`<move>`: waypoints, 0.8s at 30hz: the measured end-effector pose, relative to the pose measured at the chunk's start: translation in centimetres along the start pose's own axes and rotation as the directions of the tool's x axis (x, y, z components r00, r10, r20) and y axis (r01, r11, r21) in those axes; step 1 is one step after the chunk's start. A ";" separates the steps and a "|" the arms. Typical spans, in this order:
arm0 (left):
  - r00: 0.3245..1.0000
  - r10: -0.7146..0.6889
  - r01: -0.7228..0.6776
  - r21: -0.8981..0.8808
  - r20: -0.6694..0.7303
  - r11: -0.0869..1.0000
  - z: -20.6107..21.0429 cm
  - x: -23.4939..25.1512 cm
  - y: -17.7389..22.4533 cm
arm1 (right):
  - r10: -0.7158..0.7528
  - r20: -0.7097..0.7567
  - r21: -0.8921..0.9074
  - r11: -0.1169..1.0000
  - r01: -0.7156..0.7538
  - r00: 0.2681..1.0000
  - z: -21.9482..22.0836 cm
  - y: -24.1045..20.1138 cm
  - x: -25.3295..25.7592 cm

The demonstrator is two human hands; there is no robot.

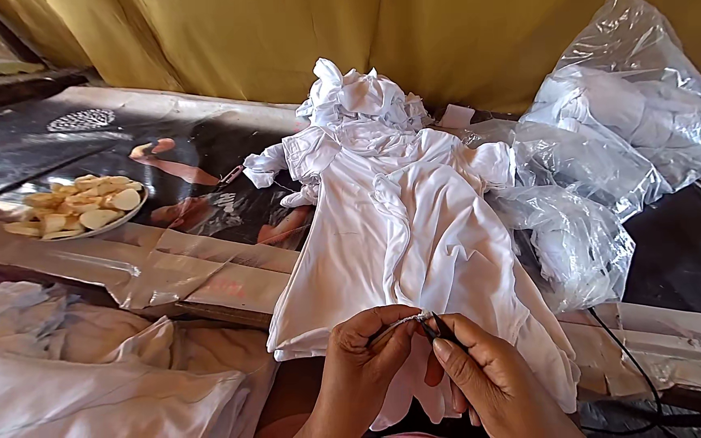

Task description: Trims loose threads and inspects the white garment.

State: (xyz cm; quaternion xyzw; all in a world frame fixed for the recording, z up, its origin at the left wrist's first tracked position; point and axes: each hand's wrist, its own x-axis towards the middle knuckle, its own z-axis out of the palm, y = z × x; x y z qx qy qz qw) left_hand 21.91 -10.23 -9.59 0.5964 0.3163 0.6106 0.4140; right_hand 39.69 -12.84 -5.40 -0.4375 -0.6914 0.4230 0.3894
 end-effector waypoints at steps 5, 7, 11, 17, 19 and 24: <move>0.997 0.072 -0.071 0.092 -0.003 0.993 -0.1 0.0 -0.1 | -0.002 0.001 0.009 1.000 0.002 1.000 0.0 -0.1 0.0; 0.995 0.095 -0.094 0.125 -0.003 0.988 -0.1 0.0 -0.1 | 0.005 0.003 0.015 1.000 -0.005 1.000 0.0 -0.3 -0.1; 0.993 0.120 -0.116 0.172 -0.010 0.978 0.0 0.0 -0.1 | 0.022 -0.008 0.015 1.000 -0.022 1.000 0.0 -0.3 0.0; 0.992 0.129 -0.124 0.209 -0.010 0.970 0.1 -0.2 -0.2 | -0.017 -0.054 -0.056 0.998 0.014 0.998 0.4 0.0 -0.1; 0.992 0.124 -0.120 0.202 -0.005 0.972 0.1 -0.2 -0.1 | -0.048 -0.069 -0.064 0.997 0.044 0.996 0.5 0.2 -0.1; 0.995 0.098 -0.094 0.177 -0.011 0.980 0.0 -0.2 0.1 | -0.070 -0.069 -0.069 0.995 0.066 0.995 0.5 0.3 -0.1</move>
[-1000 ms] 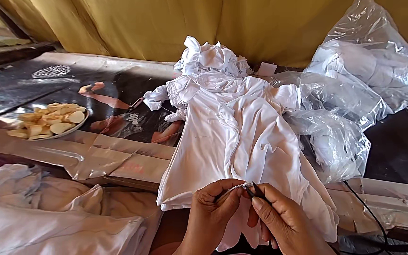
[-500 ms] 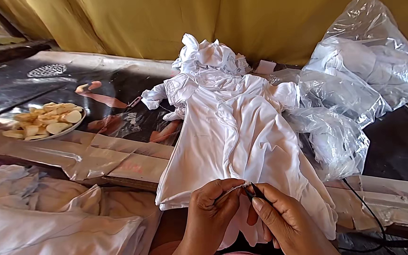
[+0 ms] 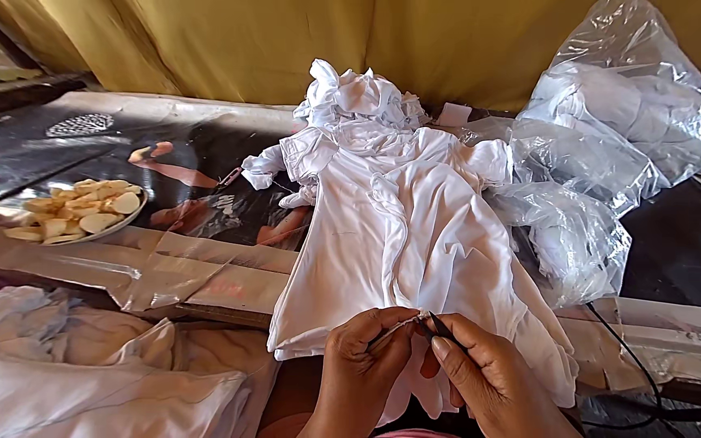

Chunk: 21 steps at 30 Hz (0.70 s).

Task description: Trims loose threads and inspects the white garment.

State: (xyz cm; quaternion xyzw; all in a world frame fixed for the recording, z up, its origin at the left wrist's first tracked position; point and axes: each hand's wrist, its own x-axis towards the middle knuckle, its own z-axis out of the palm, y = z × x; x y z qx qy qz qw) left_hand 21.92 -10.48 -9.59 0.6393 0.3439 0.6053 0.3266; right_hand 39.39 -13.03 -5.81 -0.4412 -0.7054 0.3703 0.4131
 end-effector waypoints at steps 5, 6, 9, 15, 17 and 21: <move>0.999 0.039 -0.038 0.050 -0.023 0.998 0.1 0.0 0.0 | 0.025 0.013 -0.023 0.999 -0.024 1.000 -0.2 -0.5 0.1; 0.999 0.045 -0.044 0.054 -0.026 0.998 0.2 0.0 0.0 | 0.024 0.011 -0.021 0.999 -0.024 1.000 -0.2 -0.5 0.1; 1.000 0.028 -0.028 0.035 -0.008 0.999 0.1 0.1 0.1 | -0.014 -0.008 -0.022 1.000 0.014 1.000 -0.1 -0.1 0.3; 0.996 -0.054 0.063 -0.119 0.076 0.991 -0.6 0.5 0.6 | -0.258 -0.025 0.039 0.965 0.259 0.966 -0.2 2.4 0.6; 0.995 -0.054 0.062 -0.101 0.081 0.993 -0.7 0.6 0.6 | -0.366 -0.010 0.127 0.923 0.364 0.931 -0.6 2.8 0.7; 0.996 -0.067 0.073 -0.090 0.067 0.993 -0.7 0.5 0.3 | -0.417 0.008 0.279 0.874 0.398 0.909 -1.1 2.3 0.7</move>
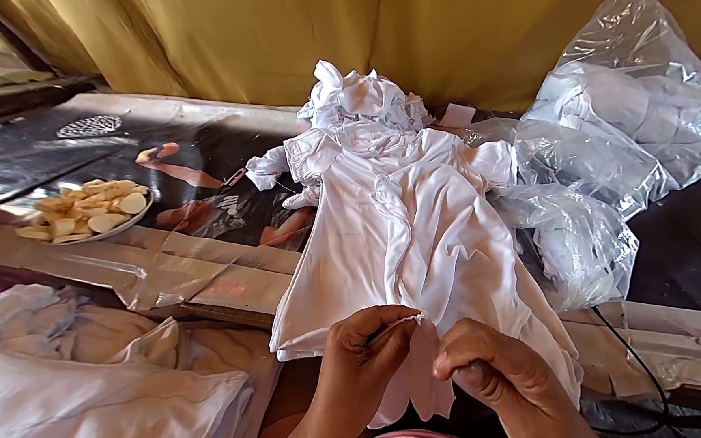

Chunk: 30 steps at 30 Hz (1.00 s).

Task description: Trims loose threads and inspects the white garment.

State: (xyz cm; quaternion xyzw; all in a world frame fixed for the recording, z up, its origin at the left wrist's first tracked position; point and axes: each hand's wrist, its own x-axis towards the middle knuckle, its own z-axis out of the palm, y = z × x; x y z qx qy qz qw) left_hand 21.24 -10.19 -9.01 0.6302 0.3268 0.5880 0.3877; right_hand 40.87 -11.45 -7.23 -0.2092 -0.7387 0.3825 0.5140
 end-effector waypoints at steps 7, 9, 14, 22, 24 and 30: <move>0.998 0.038 -0.041 0.037 0.055 0.998 0.3 0.0 -0.1 | 0.157 -0.208 -0.222 0.954 -0.203 0.965 0.3 0.2 0.9; 0.993 0.037 -0.044 0.058 0.111 0.997 -0.1 -0.2 -0.2 | 0.212 -0.245 -0.222 0.938 -0.268 0.946 0.2 0.5 1.3; 0.995 0.010 -0.035 0.251 0.102 0.967 -2.7 -2.5 -1.9 | 0.460 -0.344 0.085 0.883 -0.461 0.818 -1.4 1.2 1.5; 0.997 0.036 0.000 0.470 -0.067 0.883 -2.6 -8.0 -2.0 | 0.603 -0.467 0.287 0.796 -0.534 0.647 -2.3 1.5 1.1; 0.996 0.078 -0.046 0.493 -0.043 0.869 -1.7 -7.9 -1.9 | 0.610 -0.482 0.310 0.790 -0.529 0.629 -2.1 1.6 0.9; 0.999 0.006 -0.017 0.357 0.033 0.934 -0.6 -6.5 -2.1 | 0.629 -0.510 0.320 0.771 -0.550 0.586 -2.4 1.2 0.5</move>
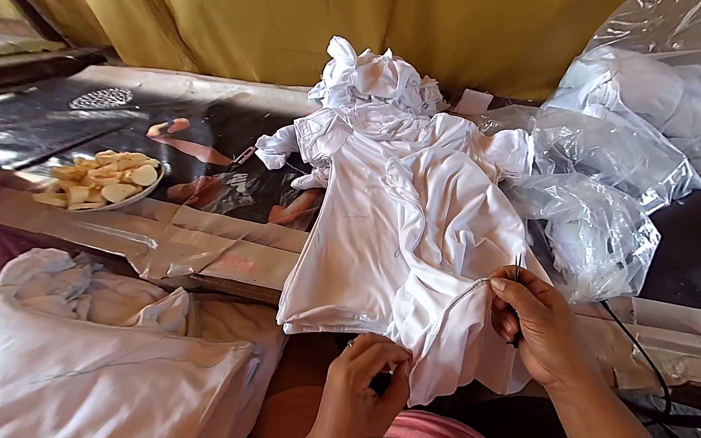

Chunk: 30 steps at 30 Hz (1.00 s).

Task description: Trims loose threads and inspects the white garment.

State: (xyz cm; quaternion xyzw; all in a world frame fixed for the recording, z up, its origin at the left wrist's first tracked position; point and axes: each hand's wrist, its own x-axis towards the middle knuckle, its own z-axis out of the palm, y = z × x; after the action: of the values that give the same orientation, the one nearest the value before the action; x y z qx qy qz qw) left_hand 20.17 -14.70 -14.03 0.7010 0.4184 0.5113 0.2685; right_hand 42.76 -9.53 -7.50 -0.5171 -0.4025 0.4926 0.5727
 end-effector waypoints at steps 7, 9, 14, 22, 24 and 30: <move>0.993 -0.114 0.121 -0.200 0.043 0.972 -0.2 0.8 1.2 | 0.019 -0.052 0.000 1.000 -0.019 0.998 -0.5 0.1 0.1; 0.999 -0.046 0.044 0.097 0.022 0.994 0.6 0.6 1.3 | 0.026 -0.045 0.001 1.000 -0.026 0.999 -0.2 0.1 0.1; 0.982 -0.179 0.186 -0.170 0.056 0.968 0.5 0.7 1.1 | 0.021 -0.038 -0.006 1.000 -0.021 0.999 -0.1 0.1 0.5; 0.917 -0.382 0.362 -0.632 0.112 0.686 -2.7 3.3 1.9 | -0.314 0.220 -0.553 0.740 0.383 0.924 -2.4 1.2 0.7; 0.933 -0.339 0.338 -0.627 0.123 0.701 -2.6 3.5 2.0 | -0.472 0.339 -0.436 0.688 0.580 0.814 -1.1 0.3 0.1; 0.967 -0.218 0.254 -0.609 0.134 0.751 -2.5 4.1 2.3 | -0.323 0.574 -0.243 0.810 0.533 0.752 2.9 -1.1 -0.2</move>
State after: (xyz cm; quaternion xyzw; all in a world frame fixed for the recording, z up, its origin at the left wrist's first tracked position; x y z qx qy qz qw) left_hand 19.05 -12.43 -9.29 0.5283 0.3042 0.5630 0.5580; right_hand 40.08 -9.13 -6.01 -0.3638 -0.7382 0.3717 0.4296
